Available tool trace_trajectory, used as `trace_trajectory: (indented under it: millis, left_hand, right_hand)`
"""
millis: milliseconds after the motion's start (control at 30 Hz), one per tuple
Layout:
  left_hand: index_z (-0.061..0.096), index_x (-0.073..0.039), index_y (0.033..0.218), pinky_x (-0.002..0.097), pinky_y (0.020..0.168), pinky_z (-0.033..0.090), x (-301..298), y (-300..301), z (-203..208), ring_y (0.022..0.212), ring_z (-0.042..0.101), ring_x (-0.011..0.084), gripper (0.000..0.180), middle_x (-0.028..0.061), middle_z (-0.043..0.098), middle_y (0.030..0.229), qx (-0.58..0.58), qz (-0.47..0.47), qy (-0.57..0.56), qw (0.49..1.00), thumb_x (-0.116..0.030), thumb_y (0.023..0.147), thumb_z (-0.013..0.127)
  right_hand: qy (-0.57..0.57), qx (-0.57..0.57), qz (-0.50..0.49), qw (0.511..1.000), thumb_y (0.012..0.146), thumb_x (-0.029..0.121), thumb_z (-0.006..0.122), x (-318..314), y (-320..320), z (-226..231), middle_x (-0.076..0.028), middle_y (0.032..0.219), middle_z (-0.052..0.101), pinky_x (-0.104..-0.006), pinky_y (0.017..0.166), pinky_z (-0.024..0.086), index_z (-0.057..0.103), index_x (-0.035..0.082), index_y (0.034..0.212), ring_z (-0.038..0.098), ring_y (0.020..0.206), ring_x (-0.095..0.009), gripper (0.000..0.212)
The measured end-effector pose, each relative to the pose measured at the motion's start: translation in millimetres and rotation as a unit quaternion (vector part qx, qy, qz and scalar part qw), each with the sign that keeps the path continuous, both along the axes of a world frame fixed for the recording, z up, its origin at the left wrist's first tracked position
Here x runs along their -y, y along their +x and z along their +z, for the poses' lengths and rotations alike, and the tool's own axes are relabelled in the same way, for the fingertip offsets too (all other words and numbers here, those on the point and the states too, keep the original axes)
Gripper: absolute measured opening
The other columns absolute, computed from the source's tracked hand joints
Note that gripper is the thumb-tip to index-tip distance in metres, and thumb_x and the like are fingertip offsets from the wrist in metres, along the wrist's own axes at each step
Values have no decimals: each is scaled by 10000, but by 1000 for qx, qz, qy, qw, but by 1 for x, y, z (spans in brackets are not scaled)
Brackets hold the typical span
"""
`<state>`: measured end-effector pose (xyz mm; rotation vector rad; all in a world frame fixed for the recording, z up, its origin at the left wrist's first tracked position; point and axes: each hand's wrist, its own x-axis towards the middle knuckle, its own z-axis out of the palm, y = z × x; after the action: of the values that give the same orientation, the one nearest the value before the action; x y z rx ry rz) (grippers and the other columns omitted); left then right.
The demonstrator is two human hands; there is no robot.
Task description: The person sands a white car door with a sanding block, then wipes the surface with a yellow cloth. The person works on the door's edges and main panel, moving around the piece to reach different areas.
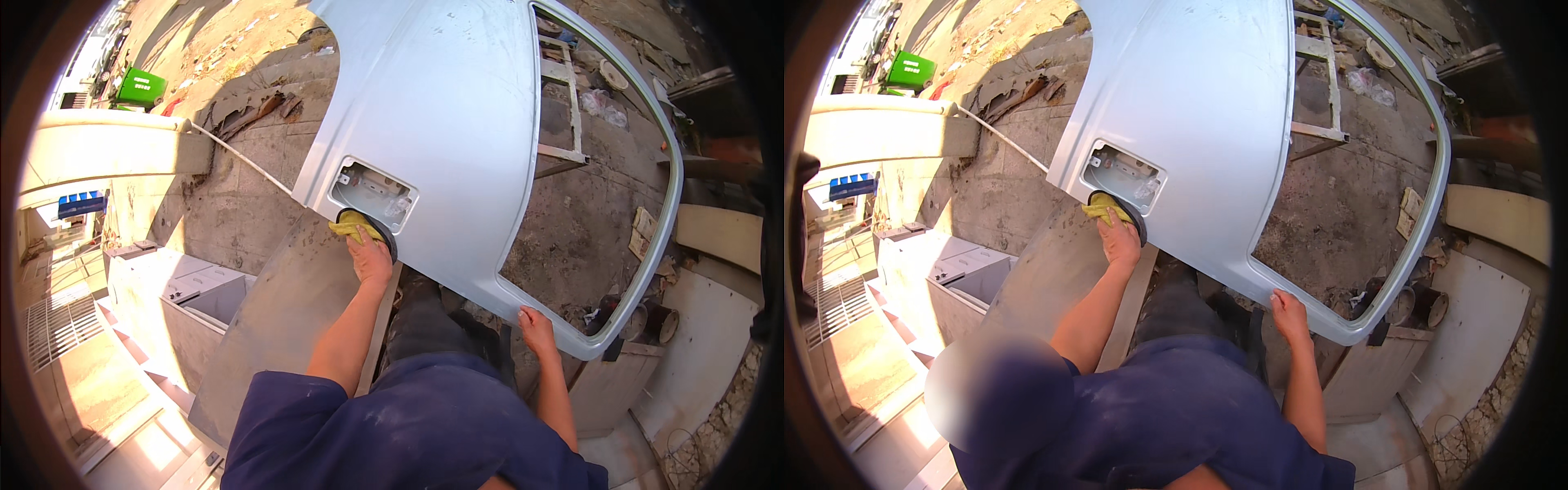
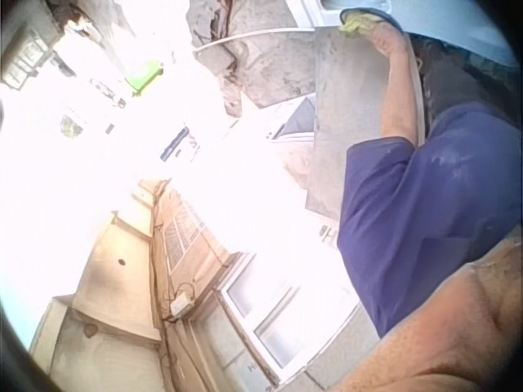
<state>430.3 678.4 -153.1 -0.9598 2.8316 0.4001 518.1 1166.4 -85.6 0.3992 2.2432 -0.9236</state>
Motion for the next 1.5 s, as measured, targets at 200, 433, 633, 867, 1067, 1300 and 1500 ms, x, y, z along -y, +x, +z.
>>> trace_trajectory:
  millis: [200, 433, 633, 867, 1067, 1300, 1500]
  left_hand:
    - [291, 92, 1758, 514, 1079, 590, -158, 58, 34, 1339, 625, 487, 885, 354, 522, 1460, 81, -98, 59, 990, -289, 1077, 708]
    - [385, 93, 1666, 525, 992, 638, -278, 111, 58, 1235, 715, 474, 837, 324, 602, 1385, 147, -325, 68, 932, -377, 1067, 734]
    - [425, 59, 1636, 554, 977, 643, -370, 131, 74, 1205, 744, 481, 785, 308, 626, 1418, 230, -512, 176, 808, -405, 1073, 716]
    - [281, 51, 1788, 477, 1295, 441, -448, 142, 118, 1508, 581, 512, 1005, 421, 548, 1629, 254, -542, 576, 556, -443, 1046, 744]
    - [403, 2, 1746, 469, 1102, 593, -392, 97, 141, 1254, 765, 436, 758, 293, 731, 1466, 155, -528, 529, 645, -273, 1104, 698]
    - [723, -35, 1440, 465, 996, 631, -172, 72, 82, 1105, 816, 392, 419, 218, 845, 1178, 202, -378, 276, 860, -301, 1121, 668]
    - [741, -29, 1404, 471, 994, 630, -112, 71, 88, 1151, 812, 408, 390, 221, 836, 1248, 225, -350, 251, 874, -276, 1105, 704]
  right_hand:
    - [27, -27, -28, 999, 1123, 354, 647, -59, 77, 26, -229, 1303, 810, -503, 1097, 584, 807, 58, 1365, 756, 1242, -432, 415]
    - [27, -62, -127, 990, 1122, 353, 647, -105, 186, 28, -210, 1302, 814, -496, 1107, 585, 800, 59, 1379, 759, 1226, -427, 419]
    - [-7, -2, -239, 971, 1134, 376, 661, -94, 228, 37, -181, 1325, 812, -418, 1108, 583, 768, 61, 1436, 765, 1225, -354, 450]
    - [-421, -109, -677, 594, 1159, 368, 673, -86, 207, 47, -56, 1525, 683, -396, 1160, 545, 582, 80, 1637, 670, 1380, -215, 566]
    - [-274, -157, -634, 705, 1095, 238, 750, -161, 195, 58, -52, 1185, 820, -351, 997, 603, 766, -9, 1307, 786, 1069, -196, 326]
    - [0, -252, -91, 963, 1027, 273, 771, -83, 63, 57, -185, 1156, 732, -532, 988, 572, 762, 2, 1201, 683, 1138, -445, 322]
    - [61, -287, 166, 941, 966, 161, 723, 67, -4, -8, -157, 1427, 621, -551, 1273, 387, 823, 173, 1251, 511, 1456, -412, 301]
